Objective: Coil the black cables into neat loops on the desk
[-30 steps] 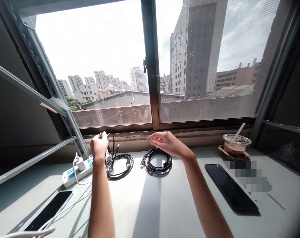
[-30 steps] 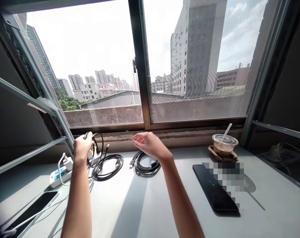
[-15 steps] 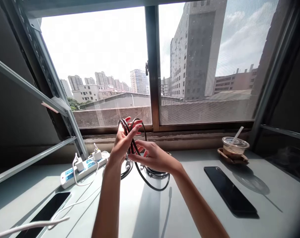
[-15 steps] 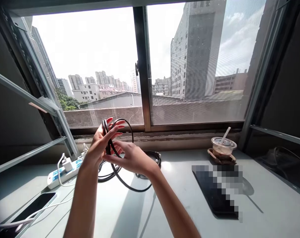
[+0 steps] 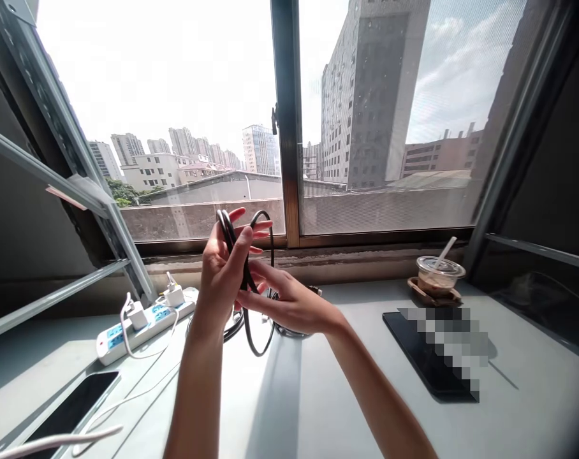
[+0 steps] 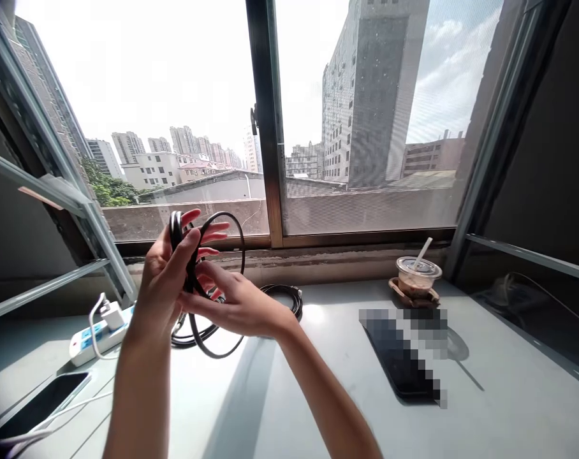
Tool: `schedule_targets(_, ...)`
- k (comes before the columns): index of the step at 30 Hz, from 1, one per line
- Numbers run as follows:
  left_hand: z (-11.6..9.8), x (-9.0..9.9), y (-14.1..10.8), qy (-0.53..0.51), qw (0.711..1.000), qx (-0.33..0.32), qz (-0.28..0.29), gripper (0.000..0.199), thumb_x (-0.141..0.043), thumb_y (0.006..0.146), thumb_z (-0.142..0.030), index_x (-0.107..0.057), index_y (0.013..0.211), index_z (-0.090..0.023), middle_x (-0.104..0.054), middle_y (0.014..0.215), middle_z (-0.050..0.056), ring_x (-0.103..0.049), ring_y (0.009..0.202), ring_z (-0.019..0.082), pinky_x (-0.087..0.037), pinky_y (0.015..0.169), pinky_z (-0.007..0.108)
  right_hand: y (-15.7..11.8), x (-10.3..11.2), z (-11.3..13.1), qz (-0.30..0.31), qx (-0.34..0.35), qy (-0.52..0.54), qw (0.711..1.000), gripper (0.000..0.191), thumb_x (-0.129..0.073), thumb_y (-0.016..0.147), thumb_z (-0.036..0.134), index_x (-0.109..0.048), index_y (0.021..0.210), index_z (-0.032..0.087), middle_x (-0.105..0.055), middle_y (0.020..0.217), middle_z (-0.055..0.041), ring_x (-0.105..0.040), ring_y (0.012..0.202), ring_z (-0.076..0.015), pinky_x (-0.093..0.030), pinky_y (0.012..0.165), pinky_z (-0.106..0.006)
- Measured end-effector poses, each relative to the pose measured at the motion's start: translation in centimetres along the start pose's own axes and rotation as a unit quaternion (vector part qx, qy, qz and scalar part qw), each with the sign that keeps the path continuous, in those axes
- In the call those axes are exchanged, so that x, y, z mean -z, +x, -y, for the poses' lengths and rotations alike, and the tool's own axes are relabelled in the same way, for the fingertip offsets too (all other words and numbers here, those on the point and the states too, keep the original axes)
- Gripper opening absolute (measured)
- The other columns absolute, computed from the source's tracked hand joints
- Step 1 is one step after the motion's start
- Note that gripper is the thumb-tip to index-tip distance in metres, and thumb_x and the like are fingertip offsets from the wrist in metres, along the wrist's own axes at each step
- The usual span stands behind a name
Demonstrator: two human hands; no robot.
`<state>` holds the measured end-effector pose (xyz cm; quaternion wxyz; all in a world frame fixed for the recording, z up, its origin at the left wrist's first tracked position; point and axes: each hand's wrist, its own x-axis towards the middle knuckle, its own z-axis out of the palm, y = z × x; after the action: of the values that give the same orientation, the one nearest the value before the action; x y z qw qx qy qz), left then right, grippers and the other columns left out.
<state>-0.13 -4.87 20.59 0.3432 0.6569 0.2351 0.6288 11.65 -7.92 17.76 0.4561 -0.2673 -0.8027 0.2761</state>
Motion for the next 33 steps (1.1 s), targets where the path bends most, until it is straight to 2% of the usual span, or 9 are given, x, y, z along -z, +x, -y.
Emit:
schedule_targets(3,-0.1,0.0,-0.1,0.003,1.000,0.005,0.007,0.052,-0.057,0.081,-0.039,-0.045,0.126,-0.017,-0.068,0.103,0.011,-0.064,0.093,0.020,-0.053,0.070,0.027,0.2,-0.4,-0.3,-0.029,0.056,0.040,0.997,0.027,-0.053,0.086,0.028,-0.052,0.111,0.020,-0.059,0.100,-0.0032,-0.056,0.093,-0.0144,-0.046,0.084,-0.028)
schedule_targets(5,-0.1,-0.1,-0.3,0.007,1.000,0.003,0.018,0.052,-0.057,0.081,-0.038,-0.045,0.127,-0.016,-0.068,0.102,0.011,-0.065,0.090,0.020,-0.054,0.068,0.027,0.3,-0.5,-0.7,-0.044,0.064,0.085,0.993,0.029,-0.056,0.084,0.026,-0.050,0.112,0.020,-0.059,0.102,-0.0037,-0.056,0.095,-0.0147,-0.047,0.085,-0.029)
schedule_targets(11,0.3,-0.4,-0.3,0.070,0.996,-0.041,-0.042,0.049,-0.056,0.081,-0.036,-0.046,0.126,-0.020,-0.067,0.103,0.009,-0.066,0.077,0.017,-0.054,0.055,0.023,-0.1,0.3,-0.3,-0.081,-0.013,0.092,0.992,0.035,-0.054,0.085,0.025,-0.043,0.118,0.022,-0.061,0.100,-0.0055,-0.058,0.101,-0.0178,-0.048,0.087,-0.035)
schedule_targets(14,0.3,-0.3,-0.3,0.106,0.992,-0.046,-0.049,0.043,-0.054,0.082,-0.036,-0.052,0.122,-0.019,-0.069,0.091,0.006,-0.065,0.071,0.016,-0.053,0.054,0.023,-0.3,0.7,0.1,-0.090,-0.032,0.102,0.990,0.040,-0.056,0.085,0.028,-0.038,0.120,0.023,-0.061,0.097,-0.0050,-0.061,0.093,-0.0172,-0.050,0.085,-0.036)
schedule_targets(19,0.0,0.3,-0.1,0.136,0.983,-0.065,-0.102,0.032,-0.046,0.086,-0.035,-0.060,0.109,-0.018,-0.066,0.062,0.000,-0.062,0.060,0.013,-0.052,0.058,0.023,-0.4,1.5,0.0,-0.124,0.010,0.154,0.980,0.026,-0.048,0.090,0.036,-0.038,0.111,0.023,-0.058,0.082,-0.0010,-0.062,0.084,-0.0143,-0.051,0.084,-0.036)
schedule_targets(22,0.2,1.2,0.3,0.143,0.978,-0.064,-0.135,0.033,-0.043,0.088,-0.037,-0.060,0.107,-0.016,-0.052,0.042,-0.005,-0.051,0.041,0.010,-0.045,0.047,0.020,-0.9,3.0,0.4,-0.201,0.026,0.171,0.964,0.036,-0.050,0.088,0.040,-0.038,0.119,0.024,-0.053,0.074,0.0026,-0.061,0.072,-0.0127,-0.055,0.074,-0.033)
schedule_targets(25,0.7,2.1,0.8,0.145,0.973,-0.063,-0.169,0.031,-0.046,0.087,-0.037,-0.061,0.101,-0.015,-0.041,0.038,-0.009,-0.037,0.029,0.007,-0.033,0.033,0.018,-2.0,4.8,1.6,-0.262,0.017,0.180,0.948,0.053,-0.054,0.085,0.044,-0.037,0.131,0.027,-0.045,0.065,0.0052,-0.054,0.058,-0.0103,-0.055,0.057,-0.027)
schedule_targets(29,2.1,2.9,1.6,0.138,0.966,-0.056,-0.210,0.034,-0.044,0.087,-0.040,-0.060,0.102,-0.014,-0.036,0.044,-0.009,-0.032,0.027,0.005,-0.027,0.027,0.017,-4.2,6.7,3.8,-0.320,-0.007,0.189,0.928,0.051,-0.048,0.086,0.046,-0.042,0.133,0.029,-0.032,0.056,0.0069,-0.039,0.042,-0.0077,-0.043,0.036,-0.018)
schedule_targets(33,4.0,3.9,2.6,0.199,0.938,-0.064,-0.278,0.036,-0.040,0.088,-0.039,-0.060,0.102,-0.012,-0.037,0.047,-0.008,-0.035,0.027,0.006,-0.025,0.028,0.018,-6.8,8.3,4.9,-0.333,-0.040,0.240,0.911,0.039,-0.039,0.091,0.039,-0.052,0.126,0.030,-0.018,0.046,0.0106,-0.008,0.027,-0.0039,-0.011,0.020,-0.014)
